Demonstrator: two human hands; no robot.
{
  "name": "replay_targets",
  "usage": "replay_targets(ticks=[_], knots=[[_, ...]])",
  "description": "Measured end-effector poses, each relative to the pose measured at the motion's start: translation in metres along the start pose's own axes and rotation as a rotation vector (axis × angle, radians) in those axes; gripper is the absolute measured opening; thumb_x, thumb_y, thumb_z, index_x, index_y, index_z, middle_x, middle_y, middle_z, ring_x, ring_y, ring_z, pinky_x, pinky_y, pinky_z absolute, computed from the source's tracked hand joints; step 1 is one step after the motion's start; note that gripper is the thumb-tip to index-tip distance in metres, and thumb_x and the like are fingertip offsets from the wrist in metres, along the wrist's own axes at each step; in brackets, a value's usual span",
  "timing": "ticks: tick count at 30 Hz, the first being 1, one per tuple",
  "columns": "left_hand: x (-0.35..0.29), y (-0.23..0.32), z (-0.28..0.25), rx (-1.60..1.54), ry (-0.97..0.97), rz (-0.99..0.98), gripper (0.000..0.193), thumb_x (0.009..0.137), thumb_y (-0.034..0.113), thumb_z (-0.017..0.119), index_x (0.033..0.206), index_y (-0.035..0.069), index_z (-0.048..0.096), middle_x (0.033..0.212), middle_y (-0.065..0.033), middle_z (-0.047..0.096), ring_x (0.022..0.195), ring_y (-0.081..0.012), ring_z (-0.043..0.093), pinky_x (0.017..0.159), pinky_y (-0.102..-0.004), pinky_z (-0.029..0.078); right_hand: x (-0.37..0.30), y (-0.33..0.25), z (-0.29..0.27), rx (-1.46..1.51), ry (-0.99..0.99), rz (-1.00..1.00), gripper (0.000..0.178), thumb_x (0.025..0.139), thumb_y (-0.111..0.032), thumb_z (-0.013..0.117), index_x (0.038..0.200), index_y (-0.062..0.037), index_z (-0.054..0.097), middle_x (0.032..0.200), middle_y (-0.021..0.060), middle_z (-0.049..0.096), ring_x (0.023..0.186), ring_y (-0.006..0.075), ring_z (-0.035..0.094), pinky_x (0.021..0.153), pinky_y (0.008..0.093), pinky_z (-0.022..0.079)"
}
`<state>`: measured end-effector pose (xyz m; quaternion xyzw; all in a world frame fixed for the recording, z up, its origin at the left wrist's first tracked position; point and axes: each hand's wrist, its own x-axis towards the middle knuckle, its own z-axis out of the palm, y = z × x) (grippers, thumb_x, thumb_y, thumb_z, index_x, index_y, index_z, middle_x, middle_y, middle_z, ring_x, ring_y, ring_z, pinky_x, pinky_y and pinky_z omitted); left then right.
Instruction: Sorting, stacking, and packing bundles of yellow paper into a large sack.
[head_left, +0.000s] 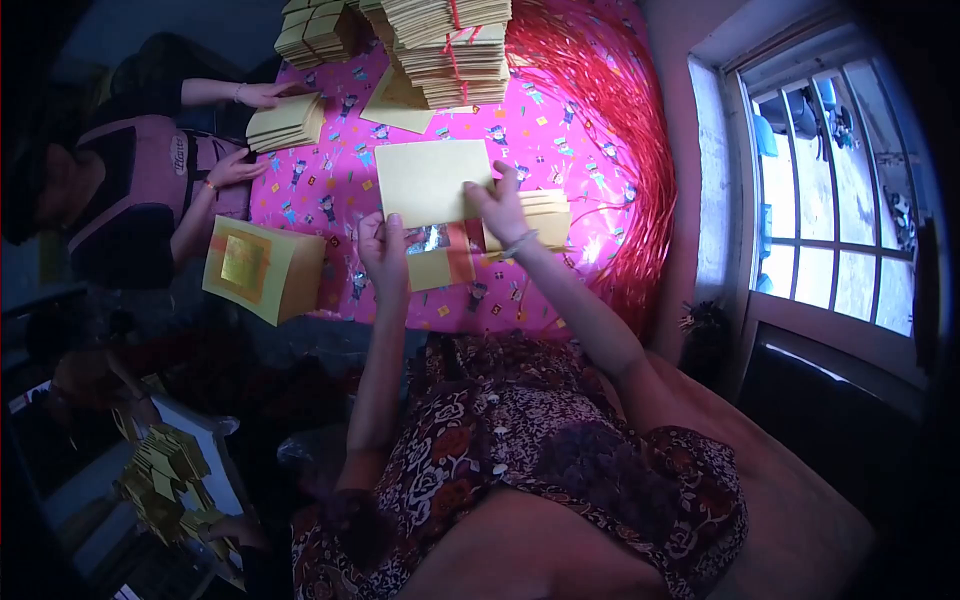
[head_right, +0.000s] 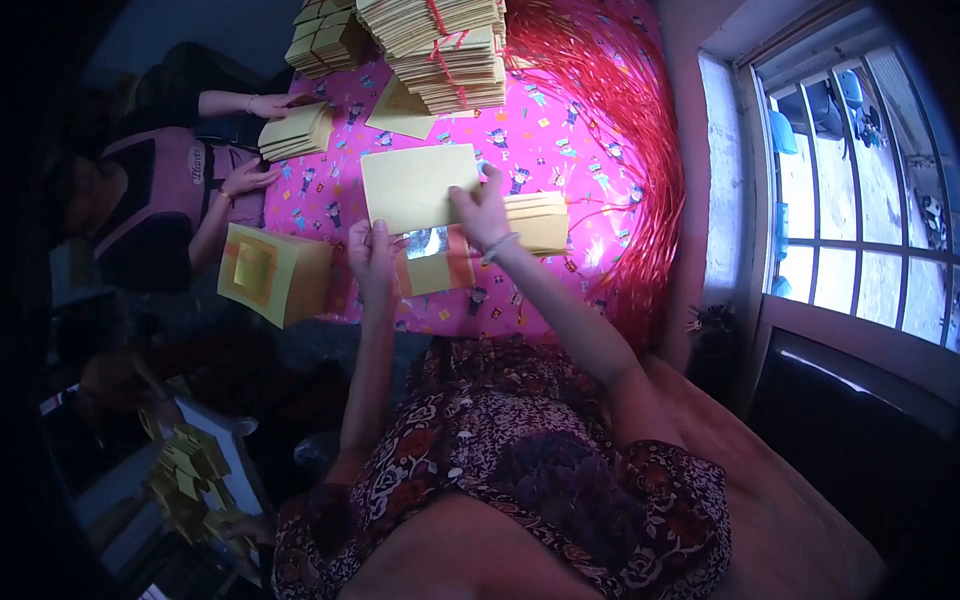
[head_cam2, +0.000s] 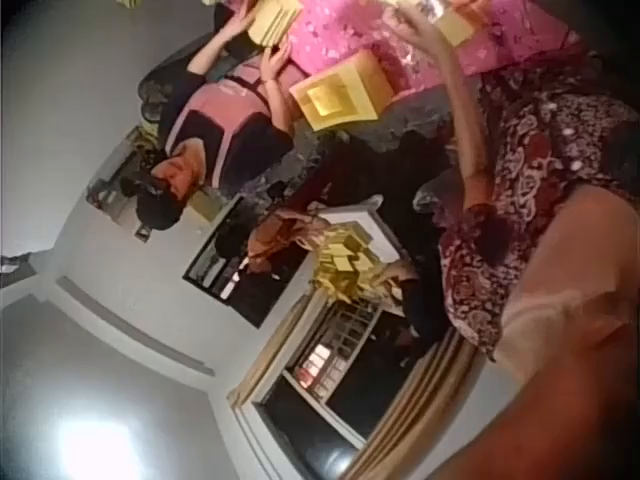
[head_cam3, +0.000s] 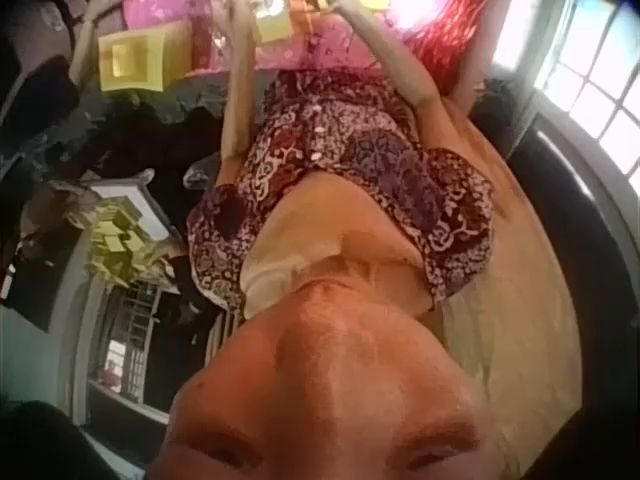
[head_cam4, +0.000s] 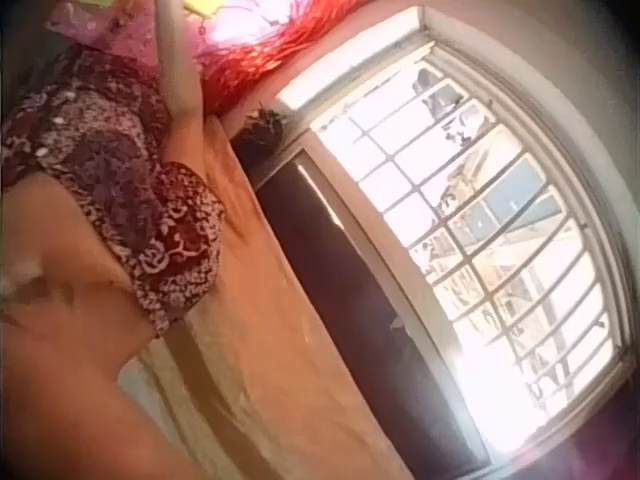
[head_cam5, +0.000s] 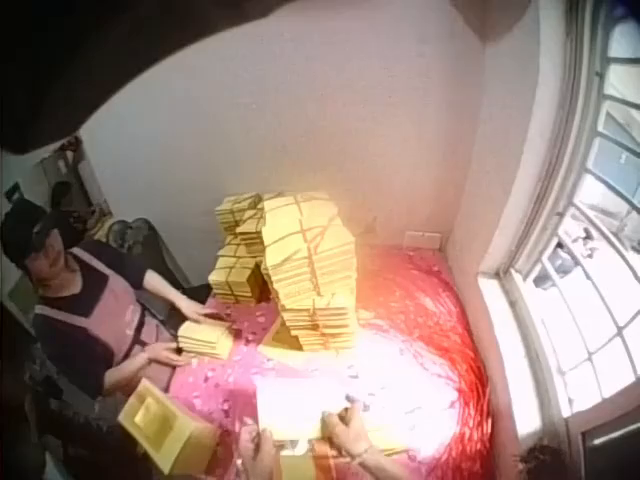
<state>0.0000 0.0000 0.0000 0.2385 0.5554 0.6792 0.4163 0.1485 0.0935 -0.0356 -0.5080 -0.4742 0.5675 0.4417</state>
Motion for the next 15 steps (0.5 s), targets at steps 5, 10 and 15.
replay_targets(ticks=[5, 10, 15], knots=[[-0.036, -0.002, 0.022, -0.151, -0.333, -0.068, 0.027, 0.090, 0.015, 0.045, 0.110, -0.003, 0.041, 0.092, -0.0124, 0.056, 0.081, -0.0155, 0.058, 0.073, -0.0291, 0.050, -0.021, -0.050, -0.095, 0.450, -0.024, 0.221, 0.041, 0.086, -0.008, 0.053, 0.122, 0.0035, 0.037, 0.101, 0.0136, 0.056, 0.090, 0.0183, 0.058, 0.078, 0.0299, 0.048], [-0.056, -0.078, 0.008, 0.509, -0.573, 0.219, 0.060, 0.070, 0.012, 0.068, 0.119, -0.002, 0.037, 0.099, -0.0114, 0.051, 0.087, -0.0191, 0.055, 0.076, -0.0313, 0.047, -0.045, -0.068, -0.177, 0.616, -0.043, 0.136, 0.035, 0.089, -0.005, 0.046, 0.123, -0.0026, 0.037, 0.107, 0.0100, 0.056, 0.093, 0.0170, 0.058, 0.083, 0.0283, 0.046], [-0.030, -0.123, 0.039, 0.849, -0.486, 0.297, 0.063, 0.069, 0.016, 0.071, 0.117, 0.000, 0.033, 0.094, -0.0100, 0.049, 0.079, -0.0160, 0.054, 0.063, -0.0266, 0.047, -0.072, -0.052, -0.185, 0.677, -0.087, 0.142, 0.038, 0.090, -0.004, 0.041, 0.127, -0.0040, 0.033, 0.106, 0.0091, 0.057, 0.094, 0.0144, 0.058, 0.082, 0.0273, 0.046]])
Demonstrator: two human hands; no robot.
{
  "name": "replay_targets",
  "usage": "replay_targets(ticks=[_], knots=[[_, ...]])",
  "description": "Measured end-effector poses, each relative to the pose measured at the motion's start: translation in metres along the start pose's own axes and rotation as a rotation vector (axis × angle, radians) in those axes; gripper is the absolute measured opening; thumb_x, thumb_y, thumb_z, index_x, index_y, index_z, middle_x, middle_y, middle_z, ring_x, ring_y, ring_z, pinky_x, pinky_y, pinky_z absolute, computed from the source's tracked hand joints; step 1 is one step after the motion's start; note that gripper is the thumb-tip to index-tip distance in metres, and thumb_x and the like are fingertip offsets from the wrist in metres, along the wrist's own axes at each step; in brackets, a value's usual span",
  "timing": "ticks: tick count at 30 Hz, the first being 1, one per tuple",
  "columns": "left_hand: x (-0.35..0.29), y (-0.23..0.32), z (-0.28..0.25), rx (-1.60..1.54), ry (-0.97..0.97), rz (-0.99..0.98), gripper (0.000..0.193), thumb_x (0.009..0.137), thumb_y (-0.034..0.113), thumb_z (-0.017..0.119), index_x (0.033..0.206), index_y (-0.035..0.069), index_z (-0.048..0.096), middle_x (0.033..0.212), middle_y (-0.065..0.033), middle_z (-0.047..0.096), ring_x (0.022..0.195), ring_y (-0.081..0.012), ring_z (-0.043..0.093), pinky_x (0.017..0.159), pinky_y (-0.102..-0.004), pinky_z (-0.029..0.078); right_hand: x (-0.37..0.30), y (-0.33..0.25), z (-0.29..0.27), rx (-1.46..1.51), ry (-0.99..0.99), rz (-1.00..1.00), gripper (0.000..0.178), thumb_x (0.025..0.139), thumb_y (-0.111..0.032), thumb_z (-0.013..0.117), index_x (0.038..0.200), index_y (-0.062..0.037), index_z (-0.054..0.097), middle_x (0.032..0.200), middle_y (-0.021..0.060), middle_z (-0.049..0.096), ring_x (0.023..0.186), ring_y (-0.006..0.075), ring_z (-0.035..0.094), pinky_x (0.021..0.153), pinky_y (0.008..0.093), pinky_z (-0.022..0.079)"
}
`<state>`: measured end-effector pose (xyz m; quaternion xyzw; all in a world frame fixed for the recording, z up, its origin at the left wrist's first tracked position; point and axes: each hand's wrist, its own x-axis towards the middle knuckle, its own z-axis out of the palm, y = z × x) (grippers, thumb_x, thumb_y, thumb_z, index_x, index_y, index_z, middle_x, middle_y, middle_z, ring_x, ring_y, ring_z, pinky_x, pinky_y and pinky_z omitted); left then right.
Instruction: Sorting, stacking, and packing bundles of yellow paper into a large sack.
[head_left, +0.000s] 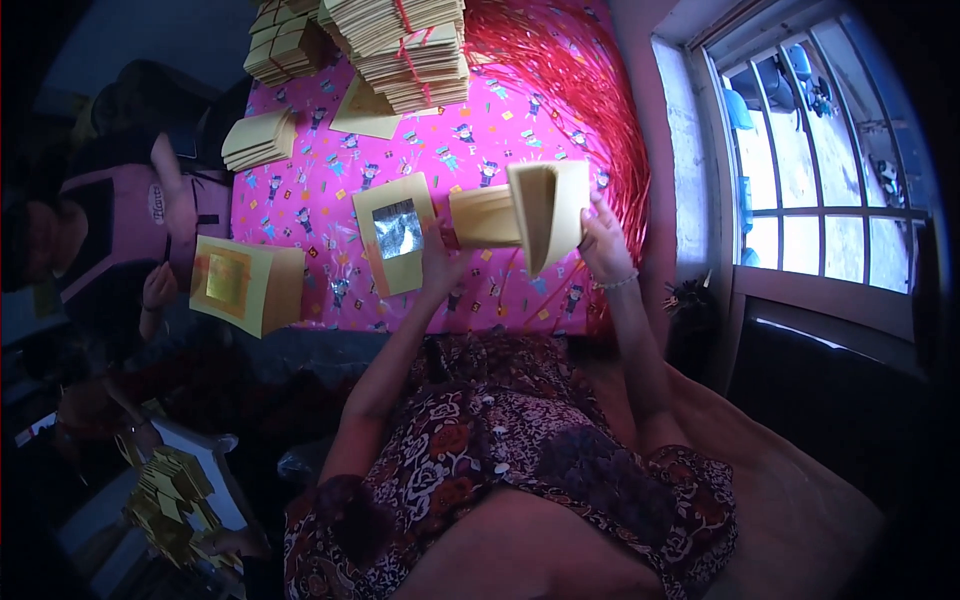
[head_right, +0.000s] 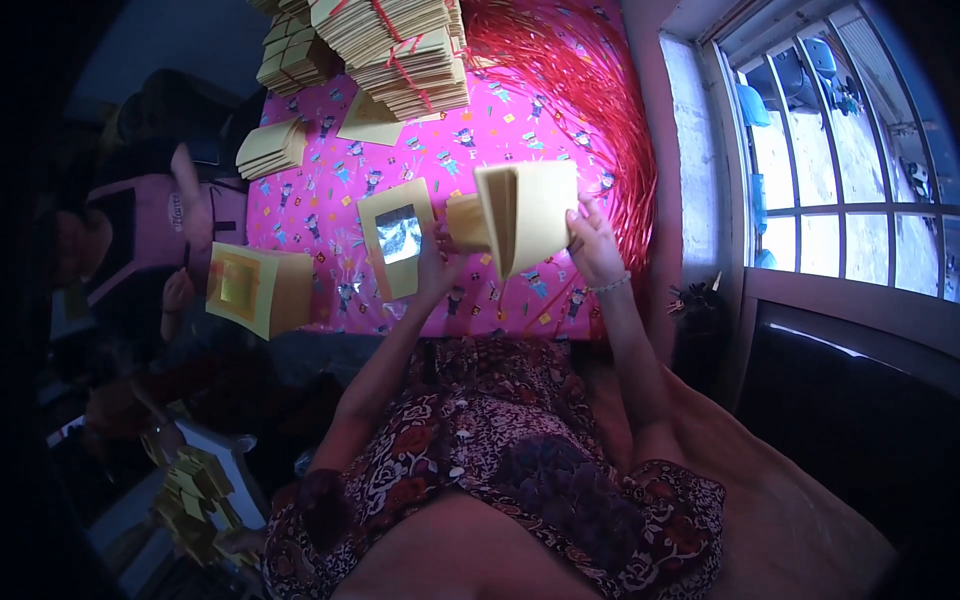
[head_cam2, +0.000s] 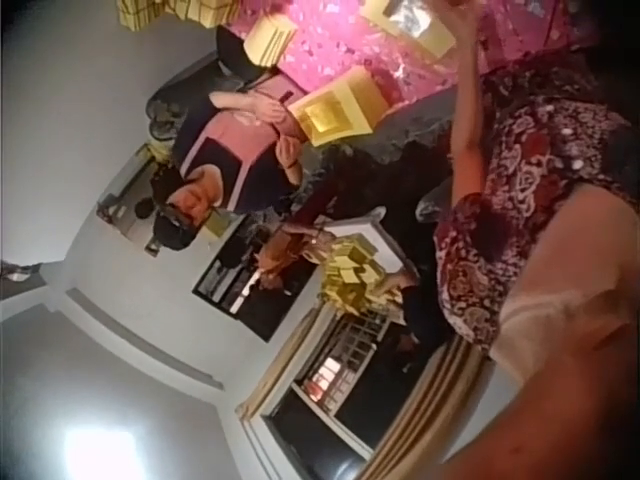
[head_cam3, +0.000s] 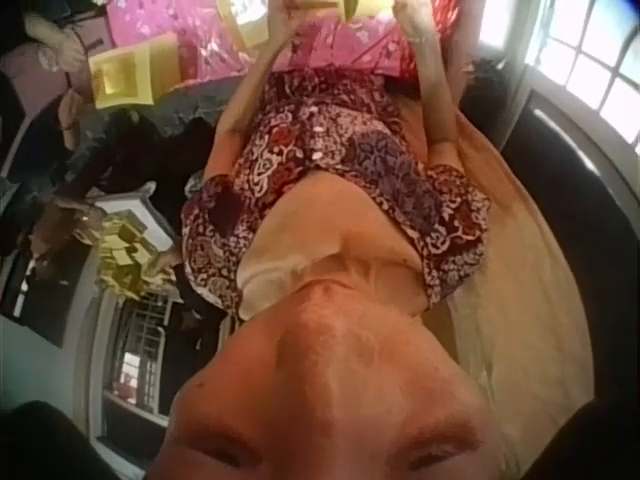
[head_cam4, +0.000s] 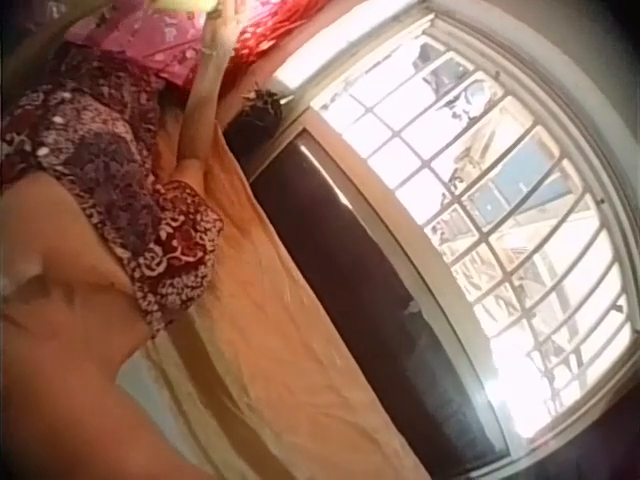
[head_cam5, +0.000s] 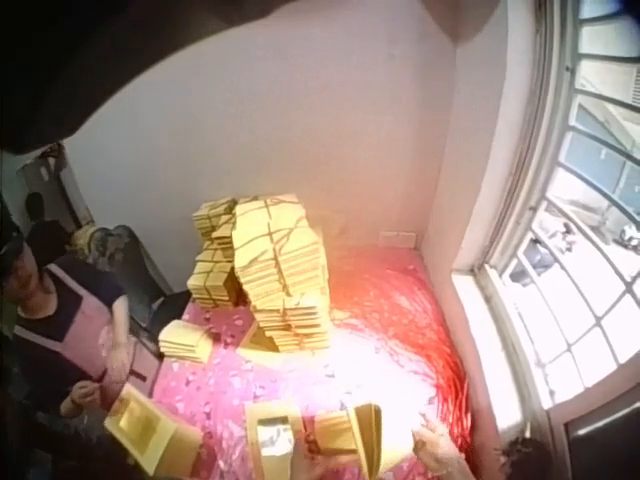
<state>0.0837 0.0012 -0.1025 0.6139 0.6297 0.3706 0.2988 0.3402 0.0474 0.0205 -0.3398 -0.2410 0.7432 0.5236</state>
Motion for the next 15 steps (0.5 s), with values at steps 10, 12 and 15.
replay_targets(ticks=[10, 12, 15], knots=[[0.047, -0.030, 0.023, -0.407, 0.033, -0.507, 0.028, 0.072, 0.011, 0.065, 0.095, 0.004, 0.051, 0.081, -0.0137, 0.062, 0.079, -0.0279, 0.062, 0.070, -0.0387, 0.047, 0.054, 0.103, -0.055, -0.408, 0.165, 0.006, 0.035, 0.086, -0.004, 0.050, 0.119, -0.0025, 0.038, 0.098, 0.0112, 0.056, 0.088, 0.0144, 0.055, 0.075, 0.0265, 0.046], [0.045, -0.033, 0.023, -0.198, 0.031, -0.403, 0.026, 0.071, 0.009, 0.065, 0.094, 0.005, 0.052, 0.080, -0.0129, 0.063, 0.077, -0.0267, 0.062, 0.069, -0.0378, 0.047, 0.064, 0.119, -0.064, -0.496, 0.186, -0.010, 0.034, 0.086, -0.004, 0.050, 0.118, -0.0026, 0.038, 0.097, 0.0109, 0.056, 0.087, 0.0144, 0.055, 0.074, 0.0264, 0.046], [0.045, -0.040, 0.022, -0.002, -0.008, -0.370, 0.025, 0.070, 0.008, 0.066, 0.092, 0.005, 0.054, 0.079, -0.0116, 0.063, 0.073, -0.0253, 0.062, 0.067, -0.0359, 0.047, 0.069, 0.135, -0.068, -0.617, 0.225, -0.032, 0.034, 0.086, -0.005, 0.051, 0.117, -0.0029, 0.037, 0.094, 0.0099, 0.055, 0.085, 0.0143, 0.054, 0.074, 0.0268, 0.044]])
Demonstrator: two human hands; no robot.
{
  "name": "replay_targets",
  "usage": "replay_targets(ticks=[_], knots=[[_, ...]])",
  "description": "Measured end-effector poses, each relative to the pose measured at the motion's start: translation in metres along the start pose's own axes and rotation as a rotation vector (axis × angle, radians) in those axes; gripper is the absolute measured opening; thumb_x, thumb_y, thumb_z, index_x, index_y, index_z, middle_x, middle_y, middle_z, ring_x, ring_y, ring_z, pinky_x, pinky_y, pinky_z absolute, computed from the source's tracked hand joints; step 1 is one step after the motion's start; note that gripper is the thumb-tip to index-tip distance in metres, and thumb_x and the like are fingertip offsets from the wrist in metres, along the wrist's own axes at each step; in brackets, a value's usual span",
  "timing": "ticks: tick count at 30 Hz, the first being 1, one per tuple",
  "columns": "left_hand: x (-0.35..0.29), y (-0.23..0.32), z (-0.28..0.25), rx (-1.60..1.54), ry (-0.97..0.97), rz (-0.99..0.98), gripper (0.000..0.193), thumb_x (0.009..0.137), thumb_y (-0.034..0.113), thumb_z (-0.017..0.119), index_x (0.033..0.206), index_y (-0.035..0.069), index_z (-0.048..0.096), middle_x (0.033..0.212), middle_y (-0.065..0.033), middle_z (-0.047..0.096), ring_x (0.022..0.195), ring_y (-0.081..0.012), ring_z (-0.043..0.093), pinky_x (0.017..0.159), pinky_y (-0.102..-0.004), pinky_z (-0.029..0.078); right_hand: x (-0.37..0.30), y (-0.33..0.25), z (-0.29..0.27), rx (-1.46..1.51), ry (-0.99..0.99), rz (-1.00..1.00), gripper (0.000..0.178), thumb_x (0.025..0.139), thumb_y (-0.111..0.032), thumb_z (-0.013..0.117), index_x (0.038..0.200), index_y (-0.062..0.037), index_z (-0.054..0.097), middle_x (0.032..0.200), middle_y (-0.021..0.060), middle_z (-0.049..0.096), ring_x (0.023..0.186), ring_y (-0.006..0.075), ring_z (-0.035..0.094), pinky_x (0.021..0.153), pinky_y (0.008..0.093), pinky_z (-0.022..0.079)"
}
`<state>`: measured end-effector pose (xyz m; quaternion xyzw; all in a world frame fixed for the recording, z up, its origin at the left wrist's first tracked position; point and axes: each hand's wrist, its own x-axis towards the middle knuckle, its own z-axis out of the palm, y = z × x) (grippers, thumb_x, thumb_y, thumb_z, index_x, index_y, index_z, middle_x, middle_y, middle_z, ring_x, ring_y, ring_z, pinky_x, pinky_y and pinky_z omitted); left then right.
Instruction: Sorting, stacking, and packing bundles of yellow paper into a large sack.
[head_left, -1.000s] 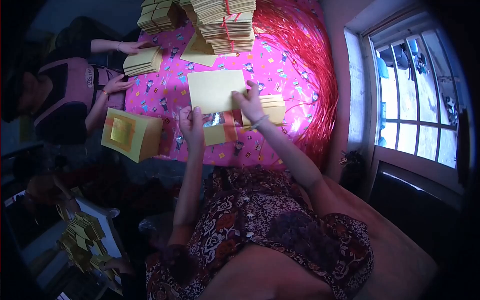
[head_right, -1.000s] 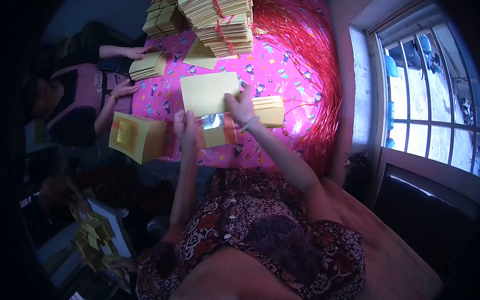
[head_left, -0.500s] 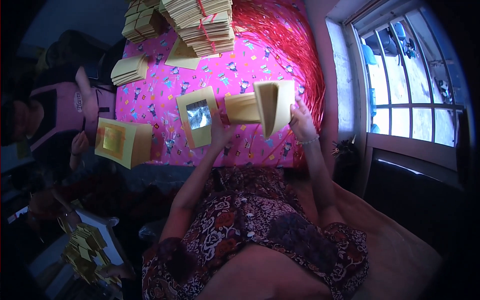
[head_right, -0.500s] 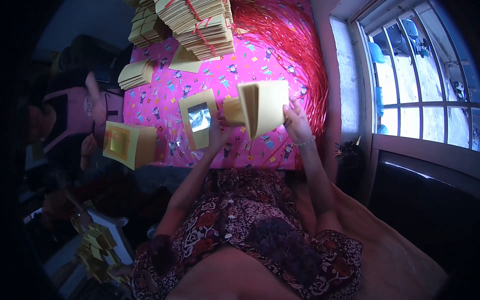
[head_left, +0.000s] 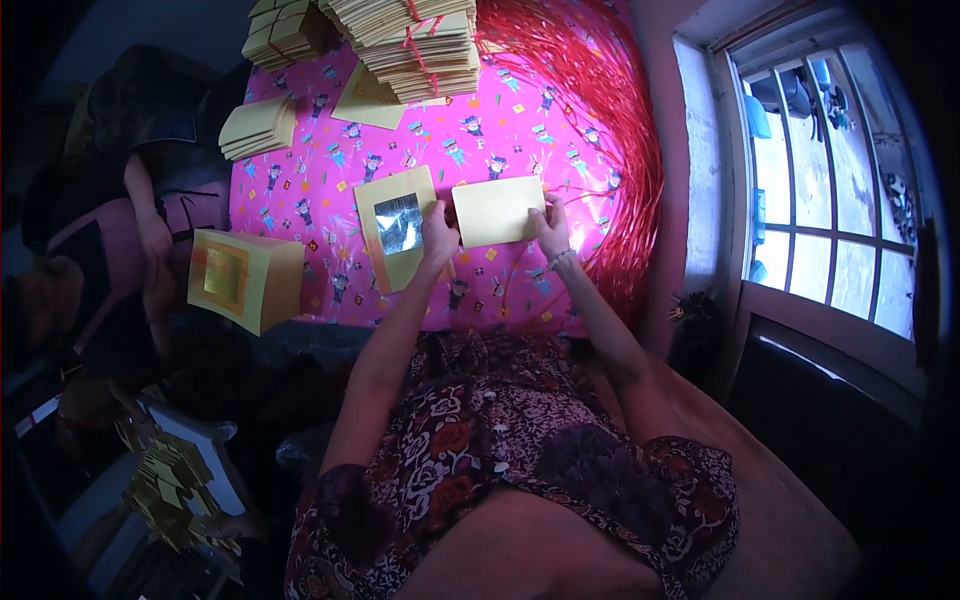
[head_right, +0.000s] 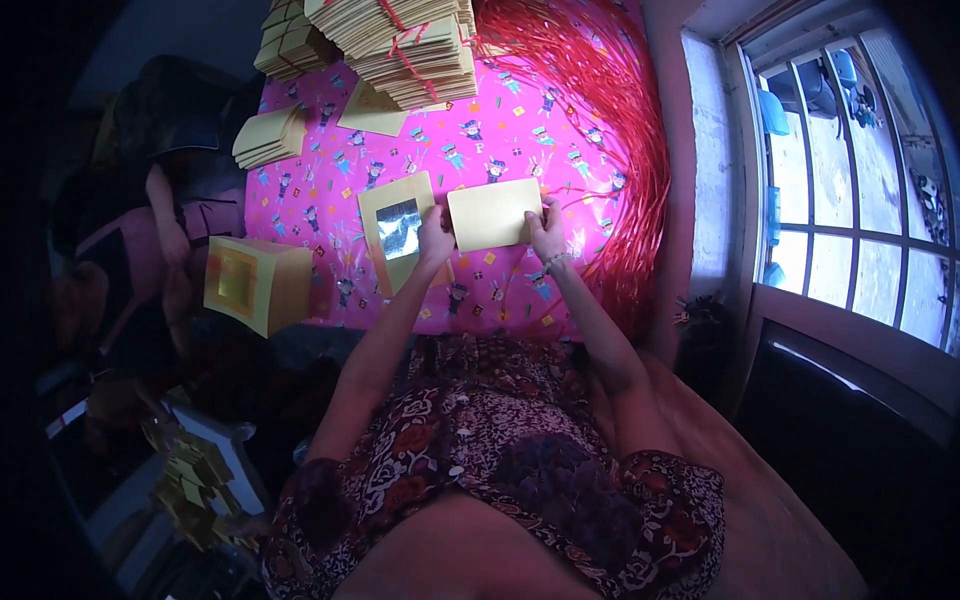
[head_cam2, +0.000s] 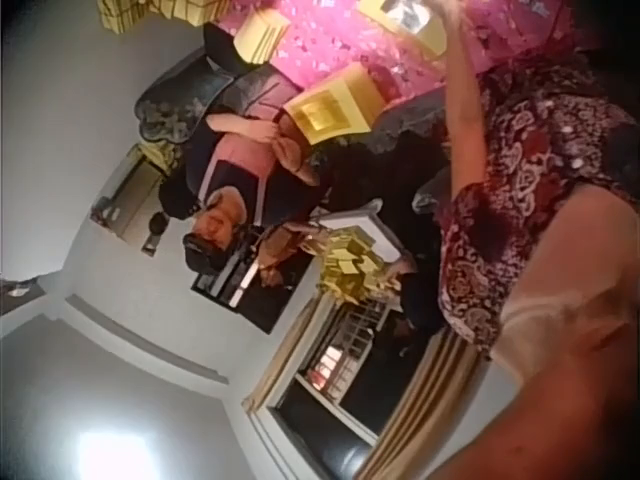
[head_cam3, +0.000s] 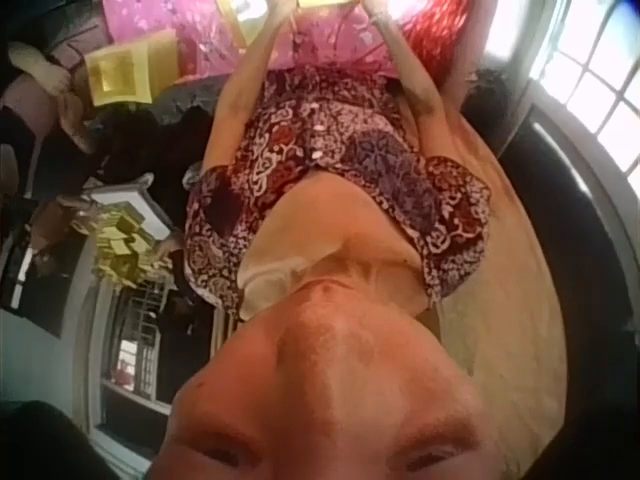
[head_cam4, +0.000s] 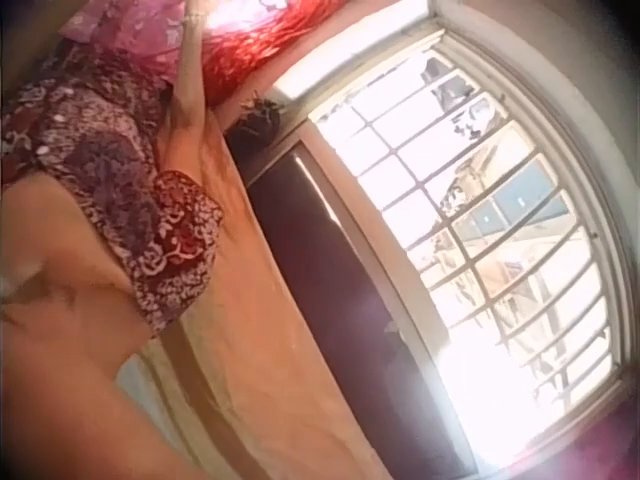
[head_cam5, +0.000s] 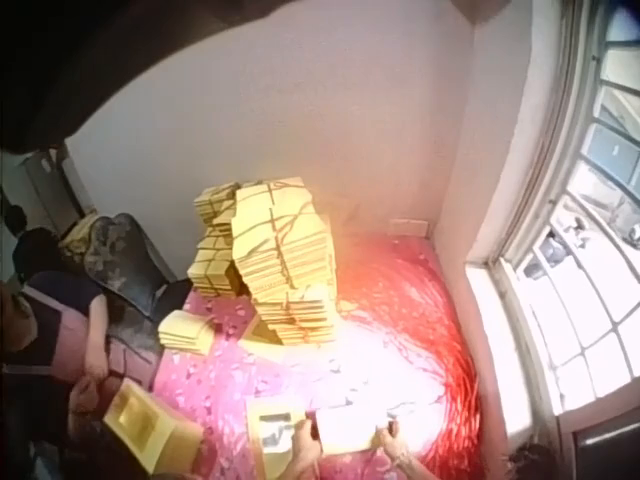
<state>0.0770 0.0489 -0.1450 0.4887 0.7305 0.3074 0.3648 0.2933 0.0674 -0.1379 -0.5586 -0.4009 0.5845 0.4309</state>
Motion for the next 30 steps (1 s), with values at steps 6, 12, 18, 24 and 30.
replay_targets(ticks=[6, 12, 18, 24, 30], knots=[[0.007, -0.011, 0.005, -0.072, -0.029, -0.060, 0.022, 0.068, 0.006, 0.066, 0.087, 0.004, 0.056, 0.073, -0.0090, 0.063, 0.065, -0.0229, 0.062, 0.062, -0.0337, 0.047, 0.000, 0.007, 0.005, -0.306, 0.171, -0.194, 0.033, 0.086, -0.006, 0.050, 0.116, -0.0015, 0.037, 0.087, 0.0134, 0.054, 0.072, 0.0175, 0.055, 0.065, 0.0298, 0.046], [0.006, -0.011, 0.003, -0.043, -0.004, -0.001, 0.023, 0.067, 0.007, 0.066, 0.087, 0.003, 0.056, 0.073, -0.0093, 0.063, 0.066, -0.0222, 0.062, 0.063, -0.0329, 0.047, -0.009, -0.011, 0.013, -0.518, 0.177, -0.135, 0.036, 0.085, -0.006, 0.051, 0.116, 0.0010, 0.036, 0.087, 0.0169, 0.054, 0.068, 0.0212, 0.056, 0.062, 0.0341, 0.045], [0.004, -0.004, 0.003, -0.008, -0.007, -0.021, 0.023, 0.068, 0.007, 0.065, 0.088, 0.004, 0.056, 0.076, -0.0098, 0.064, 0.069, -0.0227, 0.062, 0.065, -0.0331, 0.048, -0.011, -0.005, 0.016, -0.746, 0.240, -0.253, 0.040, 0.085, -0.009, 0.049, 0.119, 0.0021, 0.034, 0.105, 0.0256, 0.052, 0.092, 0.0382, 0.056, 0.077, 0.0402, 0.045], [0.000, -0.006, 0.002, 0.000, 0.026, -0.016, 0.021, 0.072, 0.008, 0.060, 0.092, 0.004, 0.056, 0.078, -0.0107, 0.064, 0.072, -0.0259, 0.062, 0.068, -0.0361, 0.048, -0.013, -0.009, 0.023, -0.717, 0.234, -0.189, 0.041, 0.083, -0.002, 0.047, 0.121, 0.0050, 0.033, 0.111, 0.0271, 0.046, 0.098, 0.0395, 0.051, 0.082, 0.0407, 0.044], [-0.023, 0.057, -0.001, 0.344, 0.100, 0.335, 0.028, 0.078, 0.011, 0.054, 0.104, 0.003, 0.050, 0.101, -0.0178, 0.050, 0.096, -0.0319, 0.051, 0.085, -0.0394, 0.041, -0.012, 0.001, 0.013, -0.728, 0.274, -0.283, 0.039, 0.084, -0.003, 0.046, 0.120, 0.0059, 0.034, 0.110, 0.0271, 0.046, 0.100, 0.0411, 0.050, 0.082, 0.0423, 0.044]])
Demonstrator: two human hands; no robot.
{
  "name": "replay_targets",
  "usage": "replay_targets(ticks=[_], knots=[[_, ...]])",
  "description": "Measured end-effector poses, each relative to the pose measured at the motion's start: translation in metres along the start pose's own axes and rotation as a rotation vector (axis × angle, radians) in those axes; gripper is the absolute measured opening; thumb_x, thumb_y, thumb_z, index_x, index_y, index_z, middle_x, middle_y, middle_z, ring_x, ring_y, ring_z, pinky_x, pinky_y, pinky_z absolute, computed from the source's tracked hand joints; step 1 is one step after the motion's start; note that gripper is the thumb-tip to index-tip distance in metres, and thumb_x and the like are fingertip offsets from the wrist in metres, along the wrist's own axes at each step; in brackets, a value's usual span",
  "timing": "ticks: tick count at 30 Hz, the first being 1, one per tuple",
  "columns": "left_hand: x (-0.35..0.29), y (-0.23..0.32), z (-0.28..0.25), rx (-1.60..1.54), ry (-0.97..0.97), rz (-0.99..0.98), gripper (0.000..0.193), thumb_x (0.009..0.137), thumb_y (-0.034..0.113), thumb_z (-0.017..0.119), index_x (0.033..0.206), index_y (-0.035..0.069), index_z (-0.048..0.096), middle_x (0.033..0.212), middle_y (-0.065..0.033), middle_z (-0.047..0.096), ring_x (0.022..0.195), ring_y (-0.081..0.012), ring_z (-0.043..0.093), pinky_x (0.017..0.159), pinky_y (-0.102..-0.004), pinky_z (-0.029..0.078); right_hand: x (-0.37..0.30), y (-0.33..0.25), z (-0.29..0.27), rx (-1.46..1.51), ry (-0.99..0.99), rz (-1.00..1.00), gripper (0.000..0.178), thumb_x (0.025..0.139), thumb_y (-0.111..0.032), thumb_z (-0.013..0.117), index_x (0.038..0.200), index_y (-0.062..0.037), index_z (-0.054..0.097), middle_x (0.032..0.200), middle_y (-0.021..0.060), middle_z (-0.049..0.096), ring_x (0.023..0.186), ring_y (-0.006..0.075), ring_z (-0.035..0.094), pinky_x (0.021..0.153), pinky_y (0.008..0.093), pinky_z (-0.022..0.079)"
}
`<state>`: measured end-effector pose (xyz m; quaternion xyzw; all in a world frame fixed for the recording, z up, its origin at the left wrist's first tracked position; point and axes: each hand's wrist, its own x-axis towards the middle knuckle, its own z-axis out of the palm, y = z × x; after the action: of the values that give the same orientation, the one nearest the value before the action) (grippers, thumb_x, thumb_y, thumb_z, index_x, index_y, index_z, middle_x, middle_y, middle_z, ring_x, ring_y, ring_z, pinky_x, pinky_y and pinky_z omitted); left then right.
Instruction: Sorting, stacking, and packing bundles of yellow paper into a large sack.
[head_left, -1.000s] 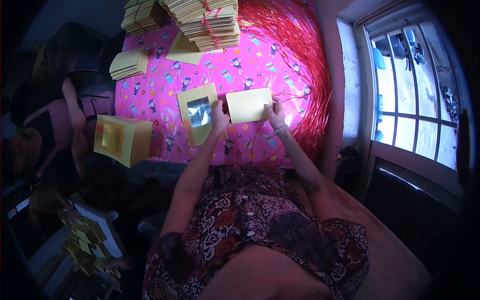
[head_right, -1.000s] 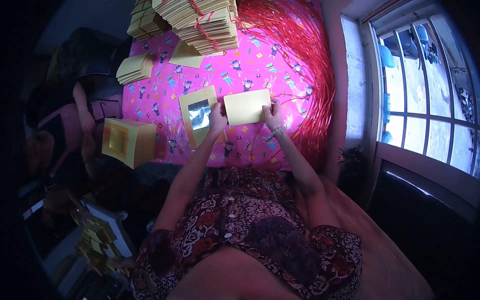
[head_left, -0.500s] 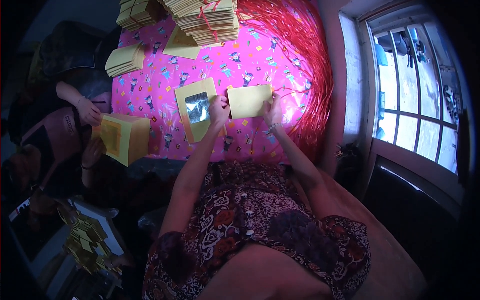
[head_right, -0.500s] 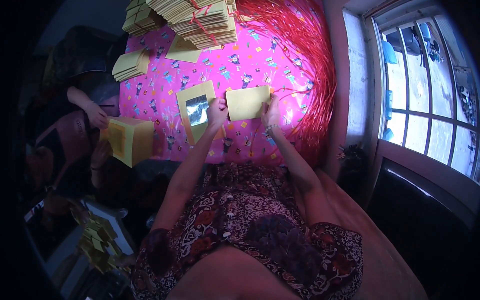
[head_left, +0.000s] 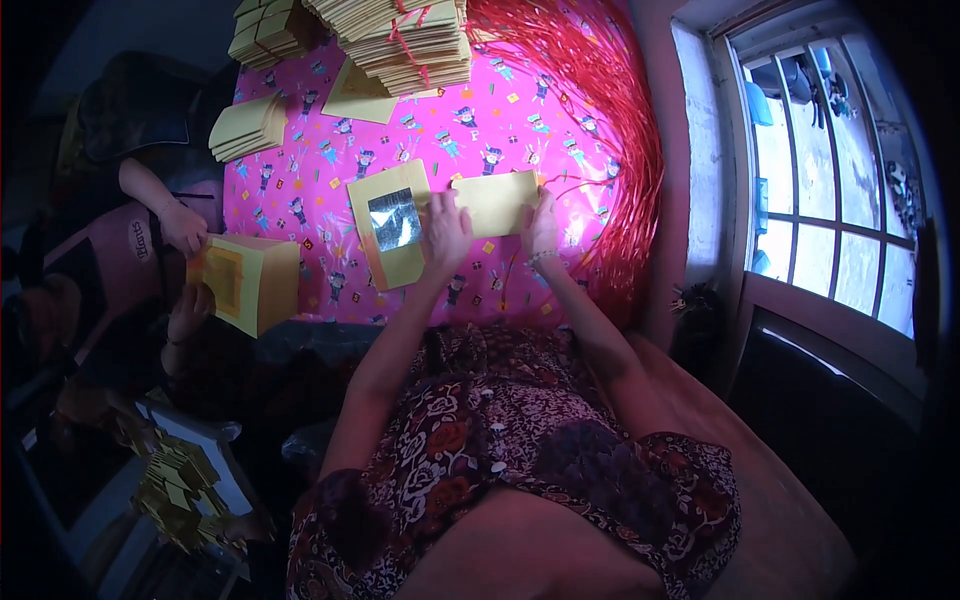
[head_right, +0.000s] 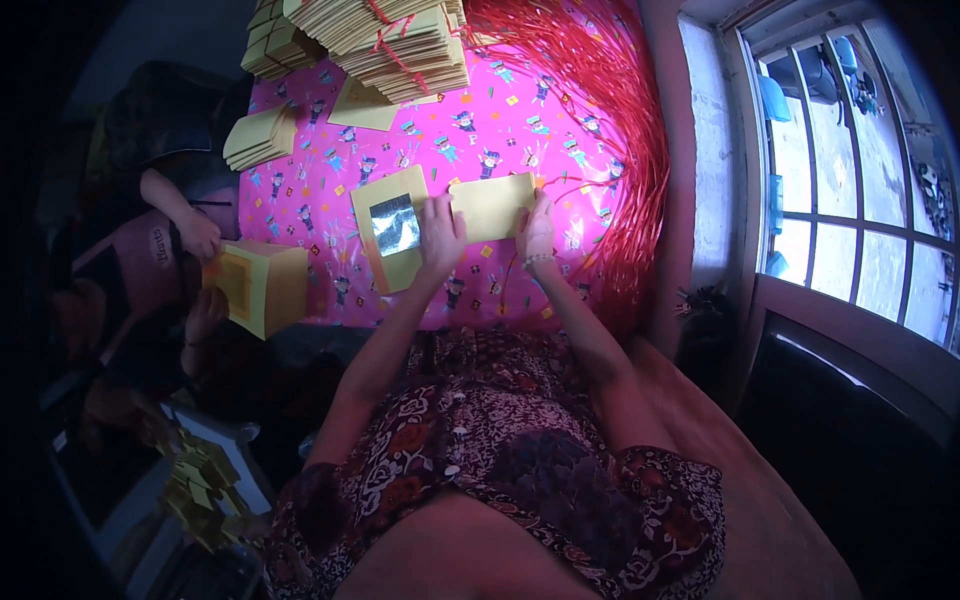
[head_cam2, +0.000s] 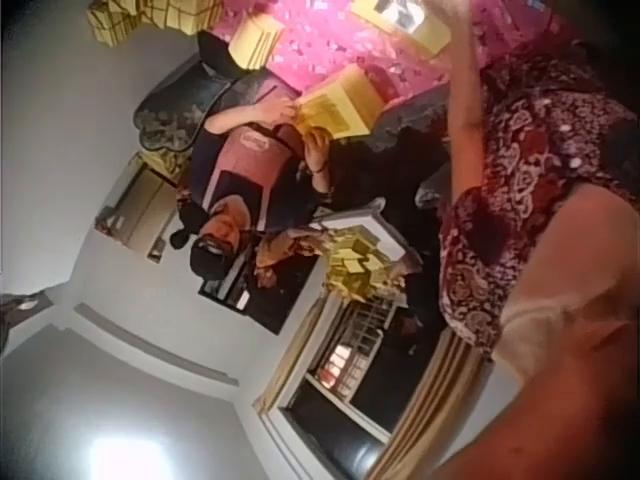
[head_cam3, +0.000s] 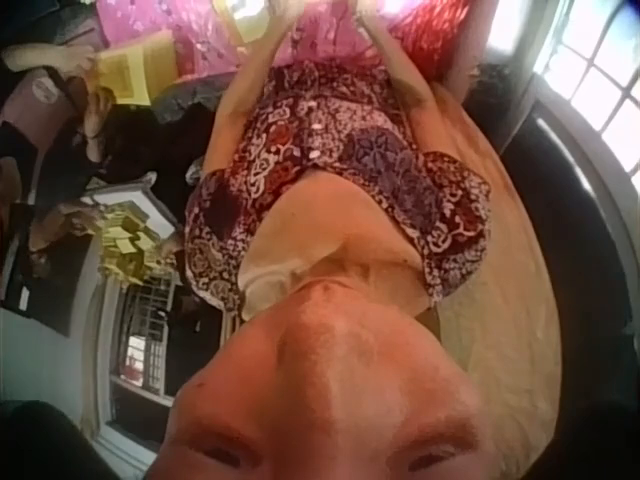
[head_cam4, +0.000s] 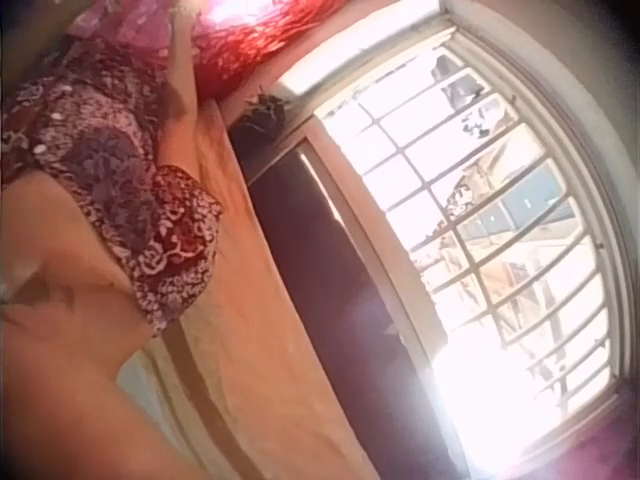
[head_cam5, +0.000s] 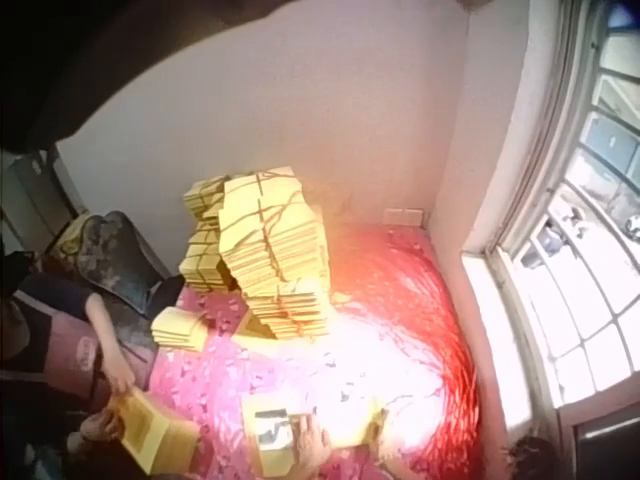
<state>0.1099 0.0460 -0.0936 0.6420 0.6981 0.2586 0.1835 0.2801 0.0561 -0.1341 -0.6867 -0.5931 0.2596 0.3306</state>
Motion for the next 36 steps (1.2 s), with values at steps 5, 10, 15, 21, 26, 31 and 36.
replay_targets(ticks=[5, 10, 15, 21, 26, 31, 36], knots=[[-0.016, 0.005, 0.011, 0.187, -0.191, 0.162, 0.034, 0.076, 0.013, 0.059, 0.107, 0.005, 0.050, 0.105, -0.0136, 0.047, 0.097, -0.0294, 0.046, 0.085, -0.0404, 0.038, 0.000, -0.014, -0.003, -0.183, -0.041, -0.055, 0.040, 0.083, -0.010, 0.050, 0.119, 0.0033, 0.038, 0.114, 0.0232, 0.046, 0.106, 0.0366, 0.047, 0.085, 0.0418, 0.041], [-0.018, -0.001, 0.030, 0.318, -0.089, 0.130, 0.035, 0.071, 0.018, 0.065, 0.101, 0.005, 0.051, 0.099, -0.0098, 0.048, 0.092, -0.0250, 0.046, 0.080, -0.0347, 0.040, 0.006, -0.007, -0.013, -0.469, -0.112, -0.188, 0.049, 0.081, -0.018, 0.053, 0.125, -0.0038, 0.038, 0.123, 0.0153, 0.044, 0.118, 0.0298, 0.039, 0.093, 0.0417, 0.035], [-0.018, 0.002, 0.035, 0.279, -0.079, 0.100, 0.037, 0.071, 0.017, 0.066, 0.104, 0.009, 0.050, 0.104, -0.0080, 0.046, 0.096, -0.0262, 0.046, 0.083, -0.0371, 0.044, 0.007, 0.018, -0.004, -0.557, -0.079, -0.391, 0.050, 0.082, -0.025, 0.052, 0.129, -0.0115, 0.039, 0.128, 0.0095, 0.040, 0.122, 0.0288, 0.034, 0.096, 0.0471, 0.029], [-0.018, -0.003, 0.024, 0.096, -0.164, 0.035, 0.036, 0.076, 0.013, 0.061, 0.109, 0.007, 0.049, 0.107, -0.0116, 0.046, 0.099, -0.0306, 0.043, 0.086, -0.0417, 0.036, 0.012, 0.003, -0.011, -0.524, -0.081, -0.440, 0.044, 0.084, -0.023, 0.049, 0.126, -0.0111, 0.040, 0.128, 0.0135, 0.039, 0.121, 0.0331, 0.033, 0.095, 0.0483, 0.029], [-0.030, -0.016, -0.010, -0.131, 0.007, 0.160, 0.033, 0.073, 0.007, 0.057, 0.105, 0.004, 0.049, 0.106, -0.0152, 0.046, 0.098, -0.0334, 0.044, 0.087, -0.0424, 0.035, -0.002, -0.042, -0.023, -0.294, -0.061, -0.524, 0.037, 0.080, -0.017, 0.057, 0.116, -0.0098, 0.048, 0.114, 0.0143, 0.046, 0.108, 0.0316, 0.043, 0.088, 0.0449, 0.034], [-0.060, -0.068, -0.063, -0.058, 0.008, 0.137, 0.042, 0.068, 0.020, 0.066, 0.105, 0.008, 0.049, 0.105, -0.0125, 0.046, 0.099, -0.0328, 0.044, 0.084, -0.0430, 0.038, -0.032, -0.074, 0.003, -0.240, -0.349, -0.833, 0.032, 0.068, -0.022, 0.065, 0.096, -0.0128, 0.053, 0.096, 0.0049, 0.051, 0.095, 0.0229, 0.048, 0.080, 0.0390, 0.036], [-0.088, -0.111, -0.082, 0.060, -0.126, 0.140, 0.060, 0.058, 0.028, 0.075, 0.108, 0.009, 0.048, 0.106, -0.0102, 0.046, 0.100, -0.0311, 0.044, 0.084, -0.0418, 0.039, -0.051, -0.085, 0.037, -0.389, -0.640, -0.961, 0.039, 0.065, -0.034, 0.067, 0.093, -0.0112, 0.052, 0.094, 0.0052, 0.050, 0.095, 0.0220, 0.048, 0.081, 0.0360, 0.037]])
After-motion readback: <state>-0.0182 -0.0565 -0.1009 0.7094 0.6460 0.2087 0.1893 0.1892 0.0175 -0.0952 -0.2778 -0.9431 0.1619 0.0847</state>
